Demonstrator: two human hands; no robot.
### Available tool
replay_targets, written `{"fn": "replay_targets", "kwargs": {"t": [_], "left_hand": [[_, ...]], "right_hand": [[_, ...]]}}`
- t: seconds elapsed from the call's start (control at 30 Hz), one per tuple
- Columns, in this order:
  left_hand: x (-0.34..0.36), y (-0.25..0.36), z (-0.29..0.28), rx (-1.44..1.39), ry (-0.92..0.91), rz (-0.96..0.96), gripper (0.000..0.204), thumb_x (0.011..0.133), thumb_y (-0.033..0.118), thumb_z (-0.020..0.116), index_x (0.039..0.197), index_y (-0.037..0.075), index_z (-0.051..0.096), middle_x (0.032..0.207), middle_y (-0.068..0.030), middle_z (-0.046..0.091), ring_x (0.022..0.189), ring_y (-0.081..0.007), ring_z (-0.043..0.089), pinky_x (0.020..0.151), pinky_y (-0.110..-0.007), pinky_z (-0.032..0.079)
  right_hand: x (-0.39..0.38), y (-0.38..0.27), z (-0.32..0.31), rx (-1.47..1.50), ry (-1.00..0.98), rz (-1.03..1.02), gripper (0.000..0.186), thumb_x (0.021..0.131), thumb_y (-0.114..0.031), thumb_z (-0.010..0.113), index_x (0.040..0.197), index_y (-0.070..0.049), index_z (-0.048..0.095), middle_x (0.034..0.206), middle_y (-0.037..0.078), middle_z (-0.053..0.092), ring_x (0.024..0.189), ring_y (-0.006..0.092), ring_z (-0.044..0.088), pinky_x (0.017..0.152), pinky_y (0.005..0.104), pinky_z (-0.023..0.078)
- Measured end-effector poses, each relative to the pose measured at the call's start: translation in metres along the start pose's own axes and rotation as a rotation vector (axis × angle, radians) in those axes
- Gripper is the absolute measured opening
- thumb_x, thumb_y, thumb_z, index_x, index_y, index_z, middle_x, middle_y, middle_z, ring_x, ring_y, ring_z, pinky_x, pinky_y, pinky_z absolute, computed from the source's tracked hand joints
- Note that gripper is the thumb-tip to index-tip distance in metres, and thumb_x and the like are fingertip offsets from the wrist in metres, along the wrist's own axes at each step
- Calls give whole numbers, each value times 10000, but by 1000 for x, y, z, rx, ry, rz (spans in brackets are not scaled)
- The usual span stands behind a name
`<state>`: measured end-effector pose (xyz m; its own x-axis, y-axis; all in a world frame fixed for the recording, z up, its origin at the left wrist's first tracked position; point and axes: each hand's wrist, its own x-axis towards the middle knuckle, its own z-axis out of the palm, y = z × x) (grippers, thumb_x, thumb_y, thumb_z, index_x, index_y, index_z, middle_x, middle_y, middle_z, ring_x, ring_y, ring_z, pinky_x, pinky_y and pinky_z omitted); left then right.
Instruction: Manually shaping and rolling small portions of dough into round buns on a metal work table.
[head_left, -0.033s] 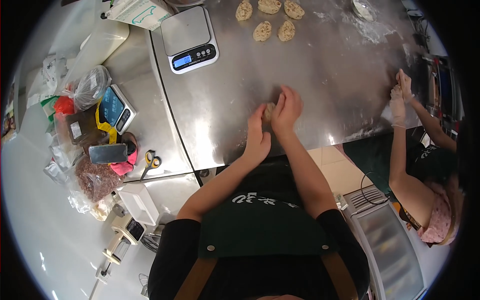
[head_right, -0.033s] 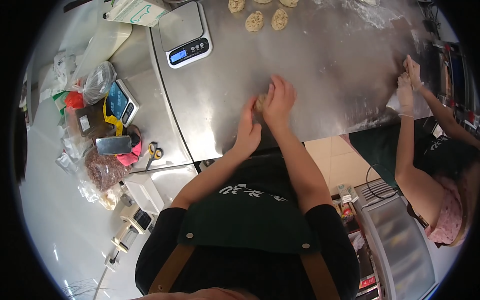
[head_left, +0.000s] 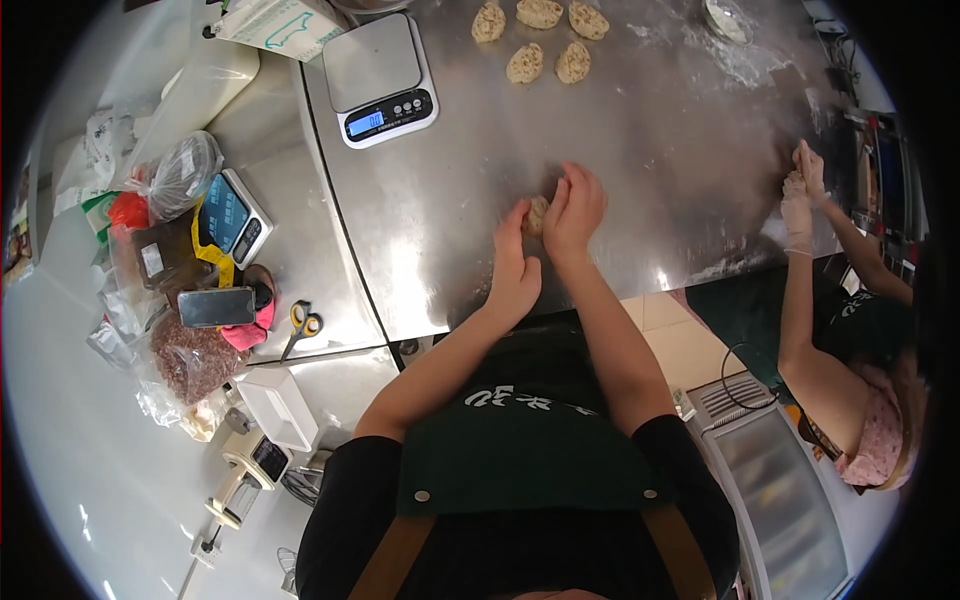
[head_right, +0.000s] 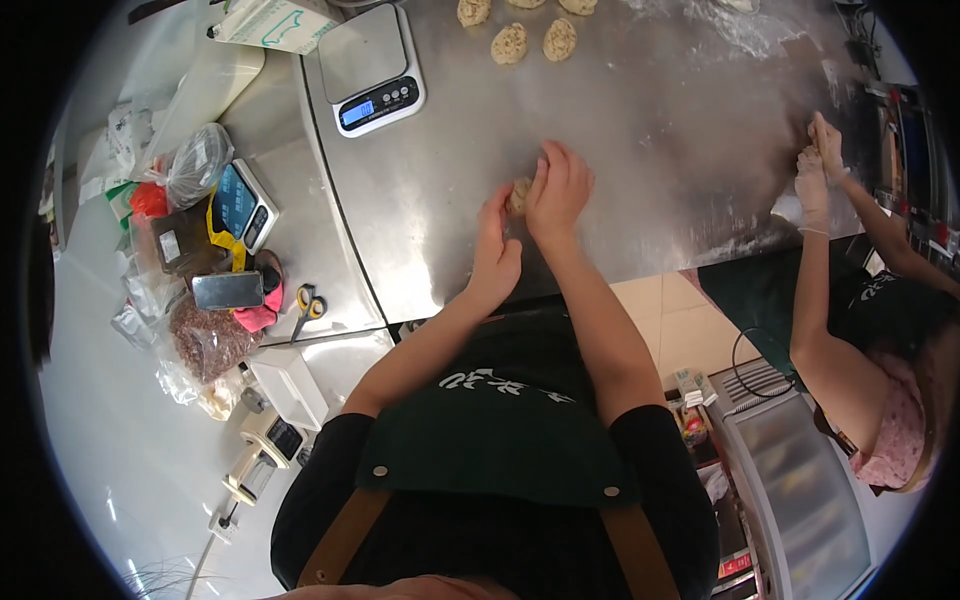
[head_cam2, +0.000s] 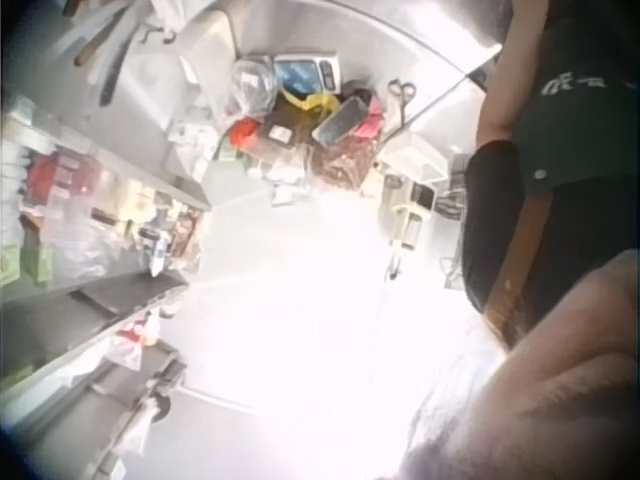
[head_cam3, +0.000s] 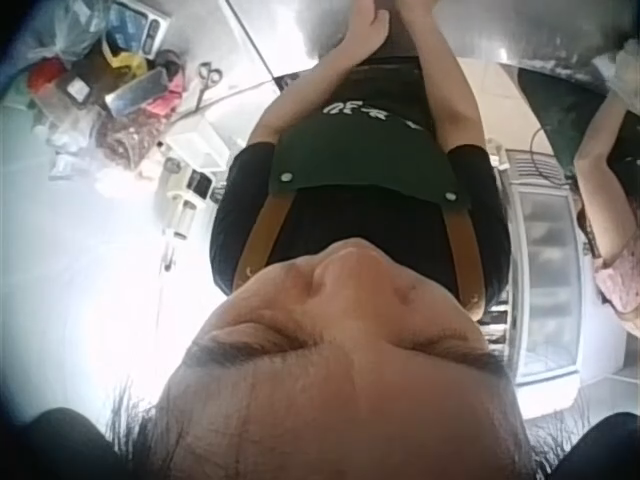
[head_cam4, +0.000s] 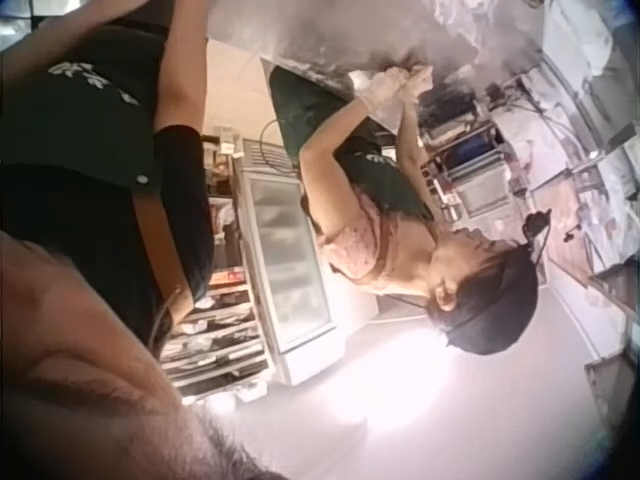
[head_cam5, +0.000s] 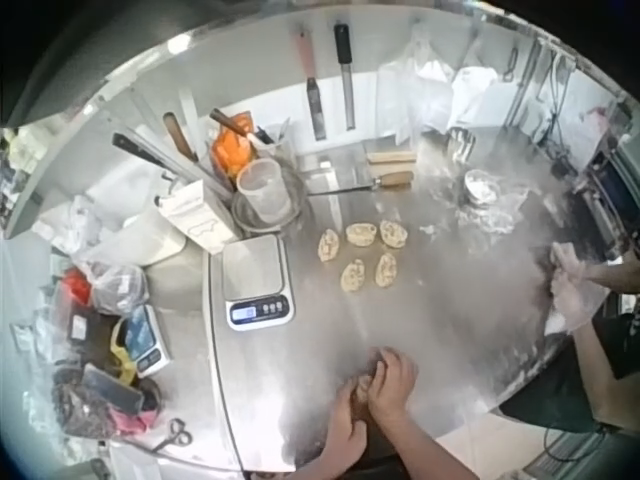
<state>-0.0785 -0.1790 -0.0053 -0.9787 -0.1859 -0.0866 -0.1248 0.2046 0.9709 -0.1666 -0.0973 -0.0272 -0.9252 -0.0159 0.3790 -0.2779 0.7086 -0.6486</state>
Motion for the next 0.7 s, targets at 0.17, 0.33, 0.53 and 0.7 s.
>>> {"fn": "replay_targets", "kwargs": {"t": [0.17, 0.33, 0.53, 0.7], "left_hand": [[11, 6, 4, 37, 25, -31, 758, 678, -124, 352, 1421, -26, 238, 1397, -217, 309, 1300, -326, 323, 1122, -395, 232], [-10, 4, 7, -73, 54, -68, 755, 683, -129, 349, 1422, -32, 229, 1402, -215, 306, 1316, -328, 308, 1127, -392, 220], [16, -16, -2, 1, -14, -171, 720, 719, -133, 369, 1420, -34, 235, 1412, -204, 312, 1335, -304, 304, 1119, -383, 246], [0, -7, 0, -47, -23, -80, 713, 705, -108, 382, 1405, -25, 276, 1384, -236, 347, 1268, -360, 359, 1098, -409, 263]], "right_hand": [[14, -4, 17, 178, -9, 270, 198, 906, -127, 499, 1073, -55, 576, 1033, 112, 606, 960, 312, 560, 833, 445, 388], [4, 1, 20, -65, 9, 199, 198, 884, -100, 517, 1070, -72, 578, 1023, 95, 606, 946, 297, 565, 810, 437, 389], [5, 9, 23, -156, -2, 111, 192, 886, -111, 518, 1066, -93, 582, 1027, 73, 608, 942, 285, 563, 793, 427, 382], [1, -6, 13, -22, -61, 272, 187, 893, -119, 514, 1066, -97, 582, 1023, 70, 611, 940, 284, 564, 791, 421, 375]]}}
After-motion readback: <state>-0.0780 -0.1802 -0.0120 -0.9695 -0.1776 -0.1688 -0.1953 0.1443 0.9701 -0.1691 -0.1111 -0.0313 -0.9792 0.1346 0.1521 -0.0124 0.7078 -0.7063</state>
